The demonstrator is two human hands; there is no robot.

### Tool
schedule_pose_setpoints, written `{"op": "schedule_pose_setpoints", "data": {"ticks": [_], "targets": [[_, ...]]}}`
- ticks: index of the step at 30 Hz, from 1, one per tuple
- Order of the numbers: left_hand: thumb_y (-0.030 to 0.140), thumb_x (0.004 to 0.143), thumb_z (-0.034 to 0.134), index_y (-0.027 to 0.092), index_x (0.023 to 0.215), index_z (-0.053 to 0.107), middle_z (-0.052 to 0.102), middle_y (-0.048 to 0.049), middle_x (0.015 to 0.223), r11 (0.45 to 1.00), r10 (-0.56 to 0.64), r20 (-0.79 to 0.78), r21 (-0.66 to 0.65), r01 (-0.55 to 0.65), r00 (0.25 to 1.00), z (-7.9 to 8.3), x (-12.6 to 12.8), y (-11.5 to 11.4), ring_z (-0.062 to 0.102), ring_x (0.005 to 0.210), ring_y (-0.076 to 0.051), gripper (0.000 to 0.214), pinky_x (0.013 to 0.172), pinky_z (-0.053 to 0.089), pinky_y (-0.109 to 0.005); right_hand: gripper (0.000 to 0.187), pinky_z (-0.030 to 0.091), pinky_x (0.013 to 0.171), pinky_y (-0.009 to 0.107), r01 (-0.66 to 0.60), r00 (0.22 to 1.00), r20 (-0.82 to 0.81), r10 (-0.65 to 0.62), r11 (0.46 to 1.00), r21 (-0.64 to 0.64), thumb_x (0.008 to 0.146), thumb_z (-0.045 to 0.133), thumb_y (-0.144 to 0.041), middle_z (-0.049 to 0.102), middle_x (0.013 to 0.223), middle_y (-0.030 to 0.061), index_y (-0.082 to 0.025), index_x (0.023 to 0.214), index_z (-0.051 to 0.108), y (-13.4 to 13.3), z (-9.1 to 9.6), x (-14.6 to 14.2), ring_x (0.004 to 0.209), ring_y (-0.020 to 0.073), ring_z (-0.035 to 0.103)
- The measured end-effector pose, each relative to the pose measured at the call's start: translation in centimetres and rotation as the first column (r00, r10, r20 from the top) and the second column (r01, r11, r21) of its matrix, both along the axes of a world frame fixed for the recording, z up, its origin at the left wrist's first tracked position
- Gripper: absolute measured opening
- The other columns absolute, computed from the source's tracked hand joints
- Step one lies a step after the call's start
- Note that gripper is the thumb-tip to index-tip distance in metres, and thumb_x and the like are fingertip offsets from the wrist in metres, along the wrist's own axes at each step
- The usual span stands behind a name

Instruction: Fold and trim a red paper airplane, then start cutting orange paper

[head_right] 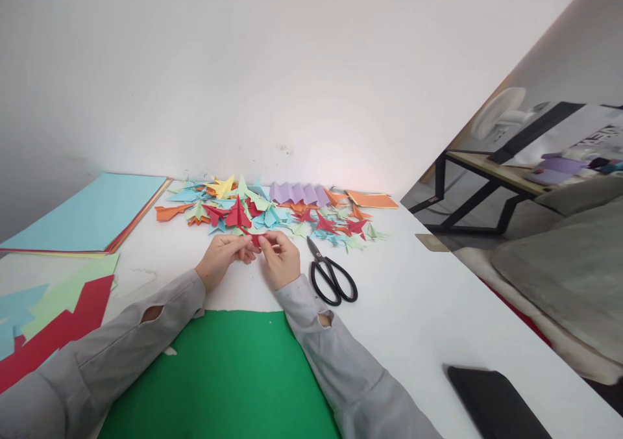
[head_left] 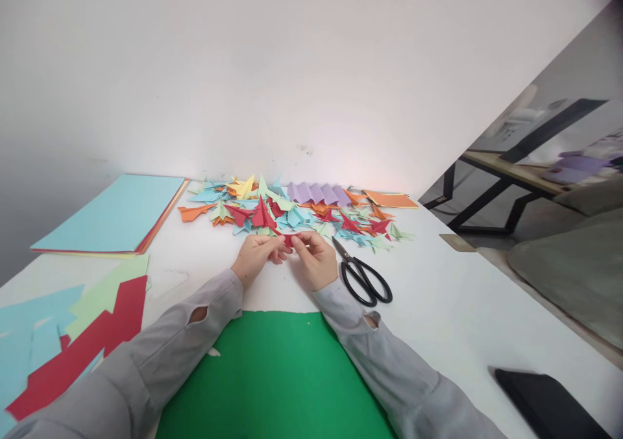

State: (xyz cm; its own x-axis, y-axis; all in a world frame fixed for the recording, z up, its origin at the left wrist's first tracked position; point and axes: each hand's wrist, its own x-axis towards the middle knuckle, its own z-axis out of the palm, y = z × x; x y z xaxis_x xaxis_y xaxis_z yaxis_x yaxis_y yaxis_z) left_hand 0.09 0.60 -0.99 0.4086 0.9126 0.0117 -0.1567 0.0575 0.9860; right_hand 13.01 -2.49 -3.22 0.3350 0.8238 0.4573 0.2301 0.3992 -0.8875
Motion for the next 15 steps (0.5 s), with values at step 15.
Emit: {"op": "schedule_pose_setpoints", "data": {"ticks": [15], "targets": [[0.030,0.052,0.078,0.013,0.058,0.065,0.063,-0.0017,0.054,0.997,0.048,0.019,0.052,-0.049,0.999,-0.40,-0.32,0.26,0.054,0.051,-0.011,0.023,0.056,0.044,-0.026,0.019,0.044,0.056,0.028,-0.135,0.984,-0.132,0.122,0.986,-0.097,0.067,0.068,-0.037,0.063,0.067,0.0017,-0.019,0.069,0.064,-0.01,0.03,0.14,0.059,0.0141,0.055]]}}
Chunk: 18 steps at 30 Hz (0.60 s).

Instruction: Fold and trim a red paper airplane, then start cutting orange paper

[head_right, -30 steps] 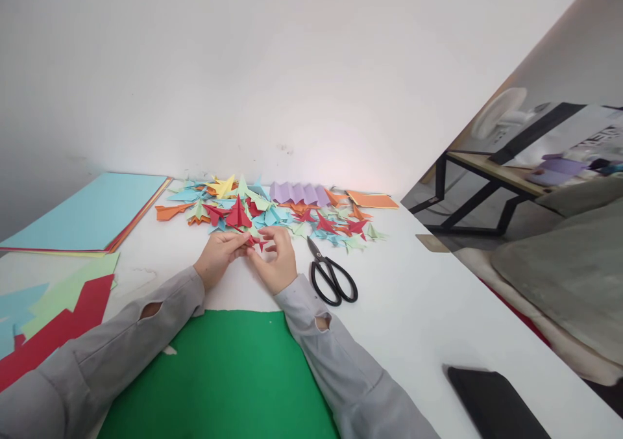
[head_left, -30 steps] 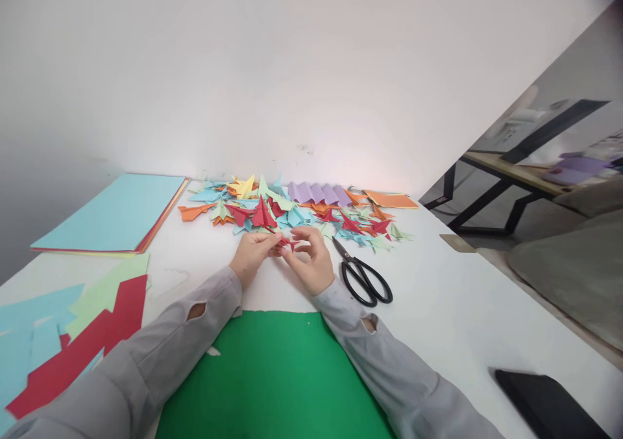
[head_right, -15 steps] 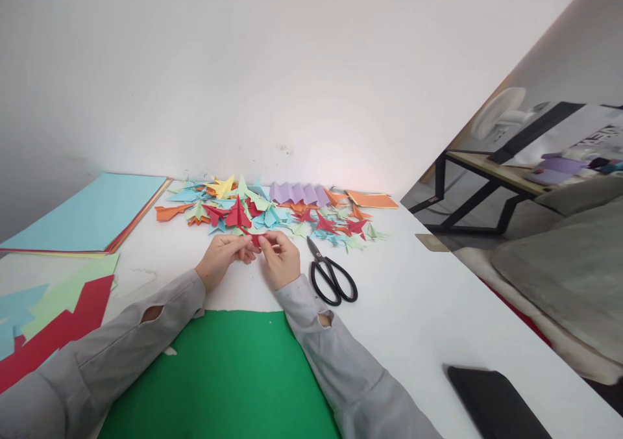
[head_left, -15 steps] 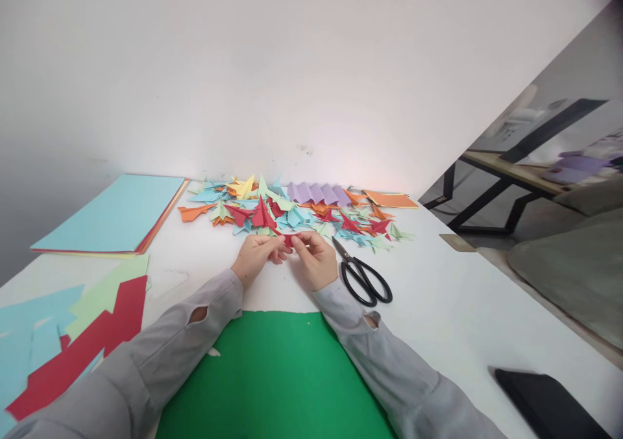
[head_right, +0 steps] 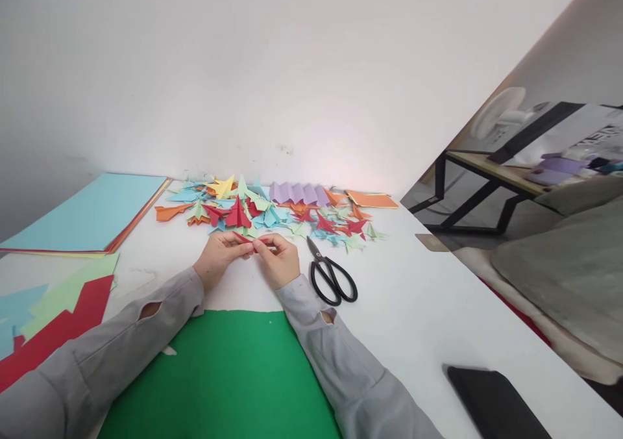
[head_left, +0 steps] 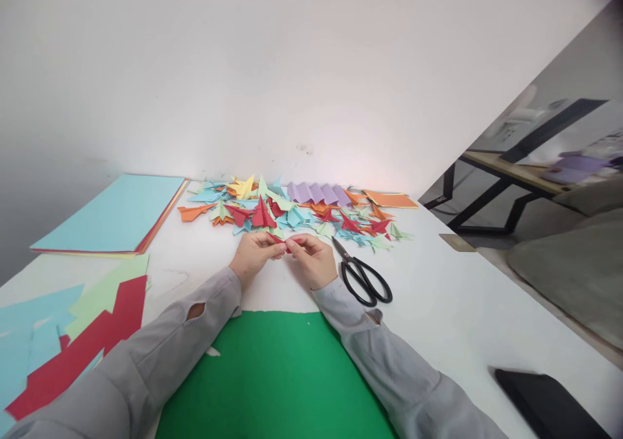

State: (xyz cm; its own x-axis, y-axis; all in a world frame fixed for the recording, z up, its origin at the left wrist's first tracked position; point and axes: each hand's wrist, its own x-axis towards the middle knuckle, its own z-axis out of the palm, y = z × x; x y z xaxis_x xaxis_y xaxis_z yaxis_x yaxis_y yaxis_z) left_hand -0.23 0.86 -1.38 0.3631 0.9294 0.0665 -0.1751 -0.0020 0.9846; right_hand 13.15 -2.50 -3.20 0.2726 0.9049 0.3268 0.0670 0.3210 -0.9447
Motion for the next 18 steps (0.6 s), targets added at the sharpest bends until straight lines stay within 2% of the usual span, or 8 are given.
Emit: {"op": "schedule_pose_setpoints", "data": {"ticks": [5,11,18], "targets": [[0.028,0.051,0.079,0.013,0.051,0.060,0.060,-0.0009,0.048,0.998,-0.001,0.017,-0.057,0.002,1.000,0.18,0.02,-0.13,0.053,0.048,-0.010,0.023,0.054,0.042,-0.025,0.022,0.040,0.056,0.027,-0.025,1.000,0.008,0.025,1.000,-0.012,0.068,0.066,-0.038,0.060,0.057,0.0000,-0.018,0.059,0.065,-0.13,0.19,0.10,0.054,0.0128,0.050],[0.031,0.058,0.075,0.013,0.073,0.066,0.061,-0.0009,0.056,0.990,-0.012,0.135,-0.139,0.031,0.991,0.60,0.04,-0.18,0.055,0.053,-0.010,0.026,0.055,0.043,-0.025,0.028,0.039,0.054,0.027,-0.063,0.994,-0.092,0.058,0.996,-0.058,0.064,0.068,-0.045,0.058,0.053,-0.0015,-0.018,0.056,0.064,0.13,0.15,0.23,0.050,0.0119,0.048],[0.034,0.065,0.070,0.010,0.070,0.067,0.061,-0.0034,0.056,0.982,-0.036,0.212,-0.171,0.074,0.977,0.34,-0.14,0.17,0.055,0.055,-0.011,0.025,0.055,0.043,-0.025,0.025,0.043,0.055,0.028,-0.023,0.998,-0.051,0.020,0.998,-0.058,0.062,0.069,-0.043,0.064,0.055,0.0005,-0.019,0.058,0.067,0.12,0.22,0.05,0.052,0.0140,0.053]]}}
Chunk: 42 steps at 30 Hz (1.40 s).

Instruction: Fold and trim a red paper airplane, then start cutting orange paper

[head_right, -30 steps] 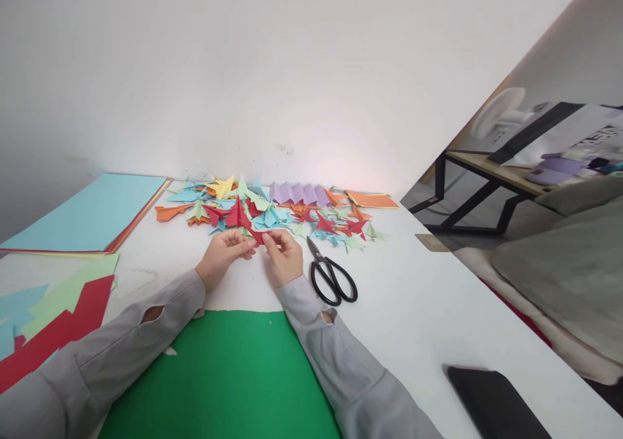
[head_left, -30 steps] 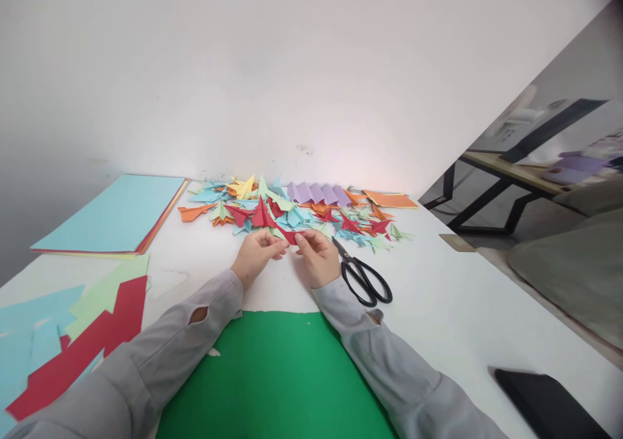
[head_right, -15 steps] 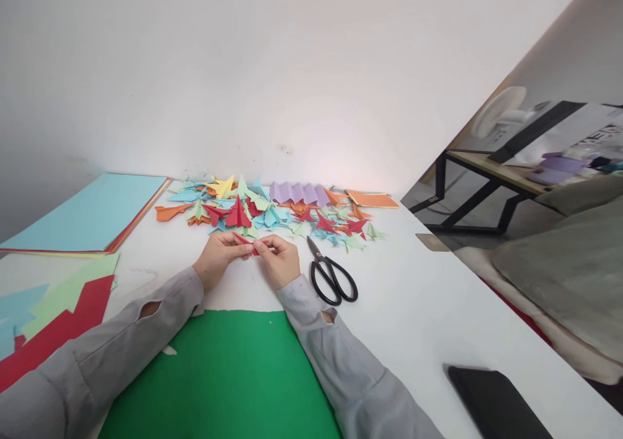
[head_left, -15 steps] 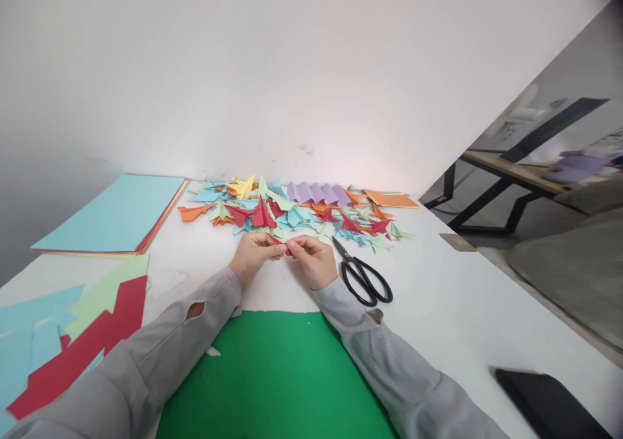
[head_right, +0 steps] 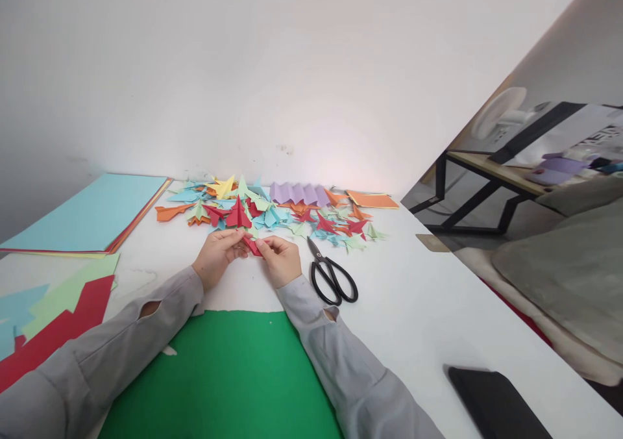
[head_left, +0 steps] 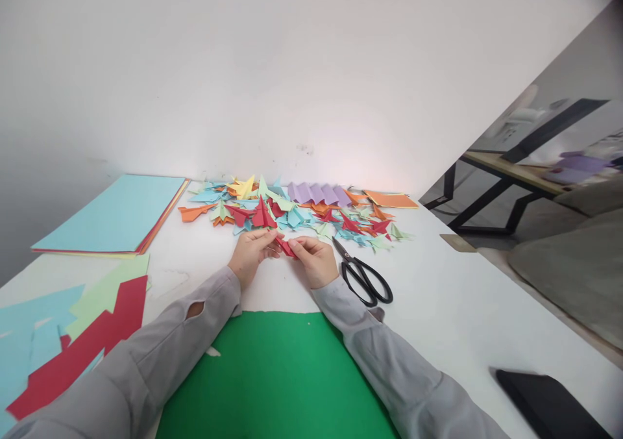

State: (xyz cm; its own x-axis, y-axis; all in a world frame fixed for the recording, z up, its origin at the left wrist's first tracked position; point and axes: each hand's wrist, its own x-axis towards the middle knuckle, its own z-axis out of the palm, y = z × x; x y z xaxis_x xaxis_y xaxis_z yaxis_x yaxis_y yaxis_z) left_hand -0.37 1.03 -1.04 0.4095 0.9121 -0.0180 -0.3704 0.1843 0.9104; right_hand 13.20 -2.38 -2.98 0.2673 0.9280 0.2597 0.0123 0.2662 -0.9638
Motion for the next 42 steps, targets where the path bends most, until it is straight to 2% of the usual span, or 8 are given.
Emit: {"op": "schedule_pose_setpoints", "data": {"ticks": [7,13,19,23,28,34,38,42], "targets": [[0.041,0.069,0.065,0.011,0.069,0.065,0.061,-0.0037,0.057,1.000,-0.003,0.035,-0.029,0.004,0.999,0.23,0.01,-0.02,0.057,0.055,-0.012,0.030,0.054,0.043,-0.026,0.019,0.043,0.052,0.027,0.005,0.998,0.059,-0.005,1.000,0.001,0.060,0.072,-0.037,0.066,0.059,0.0021,-0.018,0.060,0.067,-0.08,-0.12,-0.19,0.053,0.0144,0.054],[0.026,0.051,0.079,0.012,0.075,0.067,0.064,-0.0010,0.062,0.996,0.012,-0.111,0.088,-0.002,0.994,0.07,0.06,-0.23,0.056,0.055,-0.010,0.030,0.057,0.045,-0.024,0.019,0.041,0.051,0.027,0.043,0.999,0.027,-0.044,0.999,0.008,0.061,0.070,-0.037,0.065,0.057,0.0016,-0.018,0.061,0.067,-0.01,-0.15,-0.07,0.052,0.0140,0.053],[0.026,0.047,0.081,0.012,0.066,0.065,0.060,0.0011,0.054,0.997,0.036,-0.107,0.078,-0.028,0.994,0.12,0.02,-0.33,0.055,0.050,-0.010,0.028,0.055,0.045,-0.024,0.025,0.039,0.050,0.026,-0.005,1.000,0.018,0.006,1.000,-0.013,0.064,0.068,-0.042,0.059,0.051,-0.0018,-0.018,0.058,0.065,-0.22,0.17,-0.06,0.048,0.0117,0.049],[0.026,0.047,0.081,0.012,0.062,0.063,0.060,0.0009,0.051,0.996,0.050,-0.122,0.078,-0.041,0.991,0.20,0.02,-0.33,0.055,0.048,-0.009,0.026,0.053,0.043,-0.023,0.029,0.040,0.051,0.026,-0.025,1.000,-0.017,0.024,1.000,-0.014,0.063,0.068,-0.046,0.058,0.049,-0.0023,-0.018,0.055,0.064,-0.35,0.28,-0.06,0.048,0.0114,0.049],[0.026,0.048,0.080,0.013,0.060,0.062,0.058,0.0008,0.049,0.995,0.063,-0.131,0.082,-0.053,0.989,0.06,-0.02,-0.22,0.053,0.047,-0.010,0.025,0.053,0.043,-0.024,0.036,0.041,0.050,0.026,-0.014,1.000,-0.029,0.012,0.999,-0.045,0.068,0.062,-0.052,0.062,0.054,0.0012,-0.017,0.057,0.064,-0.36,0.13,0.03,0.050,0.0133,0.052],[0.025,0.047,0.079,0.012,0.064,0.063,0.057,0.0015,0.051,0.995,0.060,-0.120,0.085,-0.050,0.991,0.13,-0.03,-0.22,0.052,0.049,-0.008,0.026,0.053,0.042,-0.023,0.028,0.040,0.051,0.026,-0.005,1.000,0.010,0.005,1.000,-0.003,0.058,0.072,-0.044,0.060,0.051,-0.0011,-0.018,0.058,0.064,-0.06,-0.02,-0.04,0.048,0.0116,0.049],[0.025,0.049,0.079,0.011,0.069,0.065,0.060,0.0003,0.057,0.998,0.046,-0.103,0.057,-0.040,0.994,0.25,0.07,-0.28,0.054,0.052,-0.008,0.028,0.057,0.044,-0.023,0.026,0.038,0.048,0.026,-0.008,1.000,-0.023,0.008,1.000,-0.004,0.059,0.072,-0.042,0.057,0.047,-0.0026,-0.018,0.055,0.063,-0.08,0.22,-0.06,0.044,0.0104,0.045],[0.027,0.050,0.079,0.012,0.068,0.065,0.061,0.0002,0.056,0.996,0.044,-0.124,0.085,-0.034,0.991,0.12,0.09,-0.23,0.054,0.051,-0.009,0.028,0.055,0.044,-0.023,0.025,0.038,0.047,0.026,0.003,1.000,-0.023,-0.003,1.000,-0.016,0.059,0.072,-0.041,0.056,0.046,-0.0032,-0.019,0.054,0.063,-0.23,0.41,0.00,0.044,0.0104,0.045]]}}
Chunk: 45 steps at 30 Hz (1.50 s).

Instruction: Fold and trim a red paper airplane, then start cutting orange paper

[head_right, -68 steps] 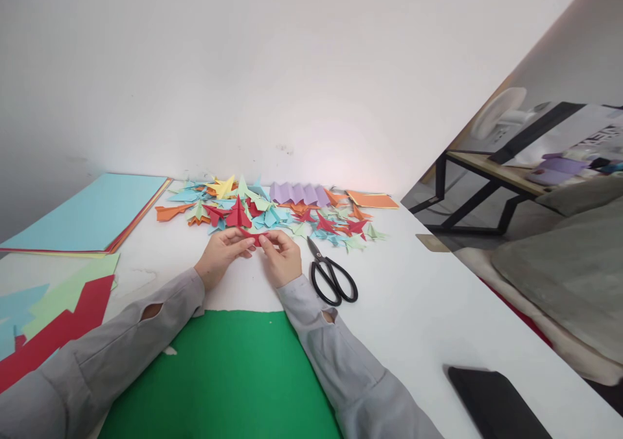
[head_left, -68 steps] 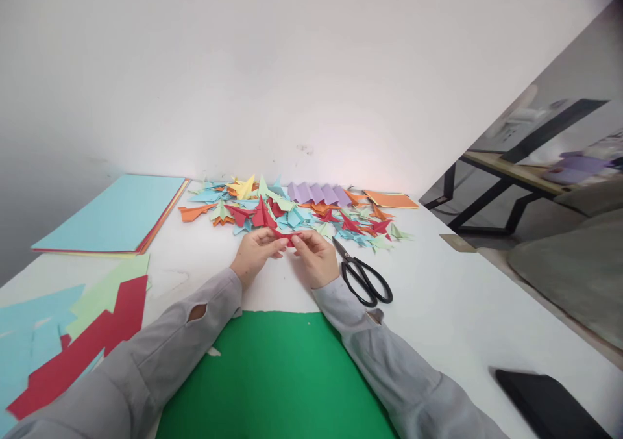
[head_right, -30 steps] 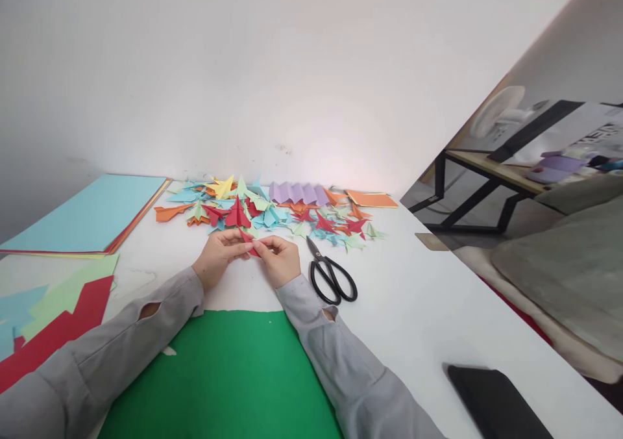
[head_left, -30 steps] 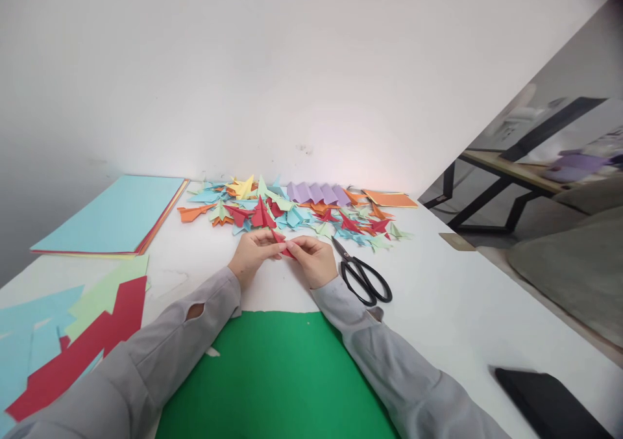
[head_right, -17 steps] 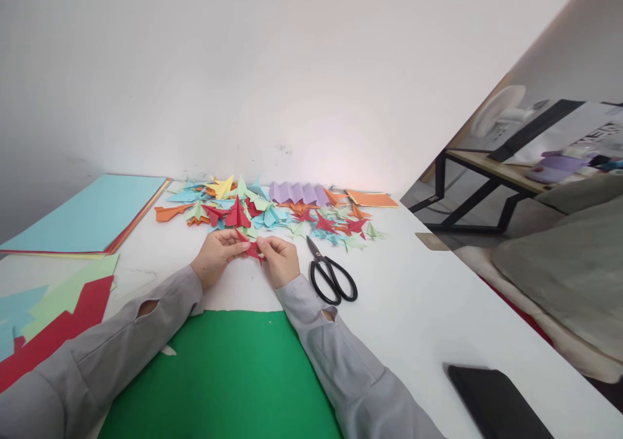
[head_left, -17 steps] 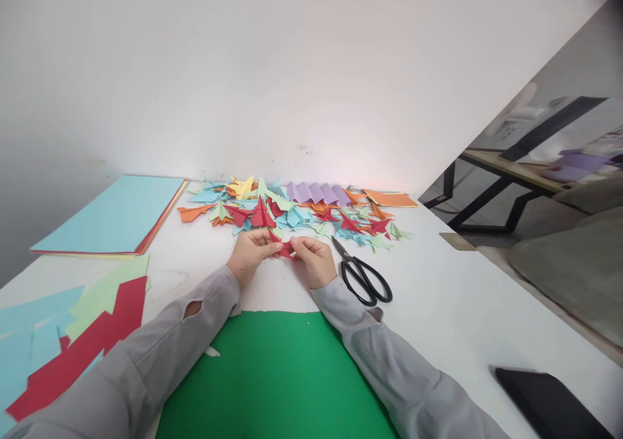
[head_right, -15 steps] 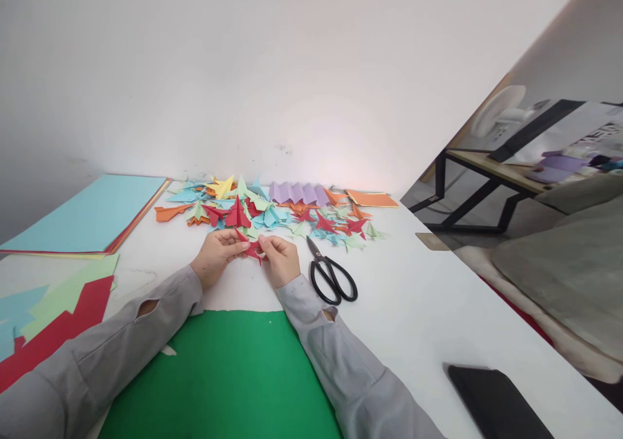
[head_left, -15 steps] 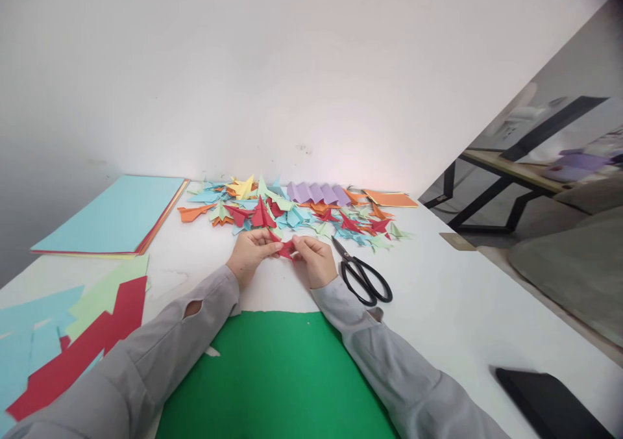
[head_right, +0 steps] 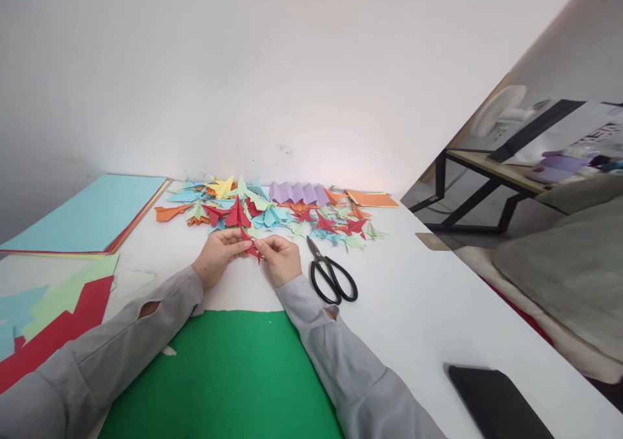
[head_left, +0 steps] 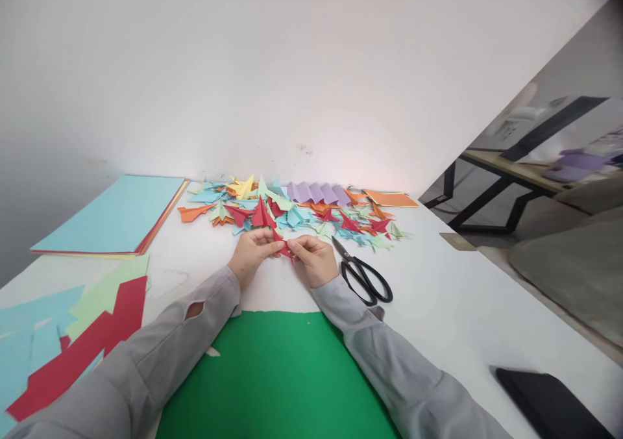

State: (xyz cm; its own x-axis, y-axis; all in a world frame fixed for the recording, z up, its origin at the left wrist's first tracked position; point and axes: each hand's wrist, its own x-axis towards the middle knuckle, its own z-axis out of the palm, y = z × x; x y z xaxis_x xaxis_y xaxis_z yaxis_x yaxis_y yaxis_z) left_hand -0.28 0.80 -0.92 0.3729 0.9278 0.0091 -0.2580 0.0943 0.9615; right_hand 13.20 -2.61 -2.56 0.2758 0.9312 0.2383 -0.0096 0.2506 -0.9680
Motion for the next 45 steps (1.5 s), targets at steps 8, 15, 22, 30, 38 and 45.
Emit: {"op": "schedule_pose_setpoints", "data": {"ticks": [8,15,22,30,38,45], "targets": [[0.028,0.045,0.081,0.013,0.061,0.061,0.060,0.0007,0.052,0.999,0.021,0.015,-0.035,-0.020,1.000,0.0,0.0,0.0,0.055,0.047,-0.010,0.030,0.051,0.045,-0.025,0.029,0.037,0.047,0.026,-0.002,1.000,-0.030,0.001,1.000,-0.012,0.059,0.071,-0.045,0.055,0.046,-0.0030,-0.019,0.051,0.060,0.2,-0.2,0.1,0.044,0.0106,0.045],[0.024,0.043,0.082,0.012,0.064,0.060,0.062,0.0001,0.054,0.999,0.014,-0.012,-0.033,-0.014,1.000,0.0,0.0,0.0,0.057,0.048,-0.011,0.033,0.053,0.047,-0.026,0.031,0.034,0.044,0.025,0.030,0.997,-0.070,-0.032,0.999,-0.034,0.057,0.073,-0.045,0.052,0.043,-0.0041,-0.018,0.049,0.059,0.3,-0.2,0.2,0.041,0.0094,0.044],[0.026,0.047,0.081,0.012,0.064,0.060,0.061,0.0003,0.057,1.000,-0.004,0.001,-0.001,0.004,1.000,-0.1,0.0,0.0,0.056,0.051,-0.010,0.030,0.054,0.045,-0.025,0.025,0.038,0.044,0.025,0.035,0.998,-0.043,-0.036,0.999,-0.023,0.058,0.073,-0.043,0.058,0.049,-0.0023,-0.019,0.057,0.065,0.2,-0.1,0.1,0.042,0.0100,0.046],[0.025,0.061,0.071,0.011,0.095,0.067,0.053,0.0035,0.049,0.995,-0.098,-0.023,0.016,0.099,0.995,0.0,-0.2,0.0,0.049,0.044,-0.008,0.037,0.048,0.041,-0.024,0.014,0.046,0.050,0.027,0.135,0.987,0.067,-0.149,0.974,0.181,0.064,0.070,-0.034,0.064,0.069,0.0038,-0.020,0.063,0.069,0.5,-0.8,0.2,0.067,0.0171,0.058],[0.034,0.070,0.061,0.009,0.084,0.068,0.067,-0.0112,0.076,0.985,-0.134,0.146,-0.088,0.148,0.980,0.4,-0.6,0.2,0.058,0.057,-0.014,0.030,0.048,0.044,-0.025,0.023,0.051,0.068,0.034,0.246,0.924,0.236,-0.300,0.941,0.233,0.065,0.070,-0.036,0.056,0.102,0.0082,-0.023,0.083,0.069,0.0,-0.7,0.0,0.096,0.0225,0.055],[0.018,0.059,0.074,0.012,0.104,0.058,0.068,-0.0058,0.071,0.991,-0.038,0.131,-0.120,0.054,0.991,0.3,-0.4,0.3,0.058,0.055,-0.012,0.048,0.052,0.045,-0.024,0.021,0.049,0.061,0.029,0.270,0.935,0.174,-0.310,0.938,0.218,0.074,0.060,-0.039,0.058,0.087,0.0072,-0.018,0.074,0.059,-0.5,-0.4,-0.4,0.083,0.0192,0.057]]}}
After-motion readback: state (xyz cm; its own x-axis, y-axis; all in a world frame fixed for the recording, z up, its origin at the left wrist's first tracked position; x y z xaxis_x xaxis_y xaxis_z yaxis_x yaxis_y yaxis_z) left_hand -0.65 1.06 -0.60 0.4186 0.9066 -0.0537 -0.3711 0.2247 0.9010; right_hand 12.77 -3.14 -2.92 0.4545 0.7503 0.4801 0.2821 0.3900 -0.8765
